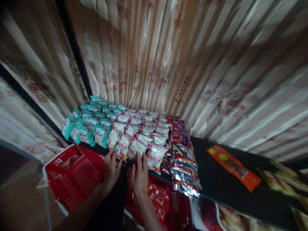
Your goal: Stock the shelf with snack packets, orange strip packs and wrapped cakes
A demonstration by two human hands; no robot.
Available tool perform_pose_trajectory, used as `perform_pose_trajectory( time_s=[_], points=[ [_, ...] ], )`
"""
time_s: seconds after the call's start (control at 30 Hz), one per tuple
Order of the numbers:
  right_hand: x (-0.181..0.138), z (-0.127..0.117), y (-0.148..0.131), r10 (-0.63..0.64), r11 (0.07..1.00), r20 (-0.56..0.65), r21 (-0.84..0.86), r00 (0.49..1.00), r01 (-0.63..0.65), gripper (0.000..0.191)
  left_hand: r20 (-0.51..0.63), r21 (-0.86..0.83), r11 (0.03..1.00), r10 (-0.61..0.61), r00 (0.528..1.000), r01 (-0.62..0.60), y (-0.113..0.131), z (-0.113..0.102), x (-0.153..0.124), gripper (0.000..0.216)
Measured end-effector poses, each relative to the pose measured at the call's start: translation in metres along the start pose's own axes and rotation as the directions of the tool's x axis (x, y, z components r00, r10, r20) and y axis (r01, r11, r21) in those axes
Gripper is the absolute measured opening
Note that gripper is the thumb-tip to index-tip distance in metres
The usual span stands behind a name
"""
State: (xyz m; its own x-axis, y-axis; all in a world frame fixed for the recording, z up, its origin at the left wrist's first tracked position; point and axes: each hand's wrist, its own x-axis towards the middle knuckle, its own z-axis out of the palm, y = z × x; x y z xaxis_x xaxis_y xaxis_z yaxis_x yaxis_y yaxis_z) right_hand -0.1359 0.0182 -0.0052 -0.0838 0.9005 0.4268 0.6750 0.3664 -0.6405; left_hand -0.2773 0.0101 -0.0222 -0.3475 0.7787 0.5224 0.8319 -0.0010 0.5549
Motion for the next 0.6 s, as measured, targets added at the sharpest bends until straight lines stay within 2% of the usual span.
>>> perform_pose_trajectory(
  time_s=[0.1,0.27,0.6],
  points=[
    [0.0,0.001,-0.002,0.03,1.0,0.011,0.001,0.999,-0.03,0.048,-0.022,-0.011,0.999,-0.046,0.999,0.045,-0.006,0.002,0.002,0.037],
    [0.0,0.006,-0.006,0.035,0.999,0.013,-0.013,0.999,-0.035,0.048,-0.06,-0.095,0.995,-0.043,0.997,0.038,-0.017,0.01,0.005,0.03],
    [0.006,0.008,-0.006,0.033,0.999,0.004,-0.007,0.999,-0.033,0.049,-0.045,-0.211,0.974,-0.1,0.994,0.088,-0.022,0.011,0.011,0.018]
  ],
)
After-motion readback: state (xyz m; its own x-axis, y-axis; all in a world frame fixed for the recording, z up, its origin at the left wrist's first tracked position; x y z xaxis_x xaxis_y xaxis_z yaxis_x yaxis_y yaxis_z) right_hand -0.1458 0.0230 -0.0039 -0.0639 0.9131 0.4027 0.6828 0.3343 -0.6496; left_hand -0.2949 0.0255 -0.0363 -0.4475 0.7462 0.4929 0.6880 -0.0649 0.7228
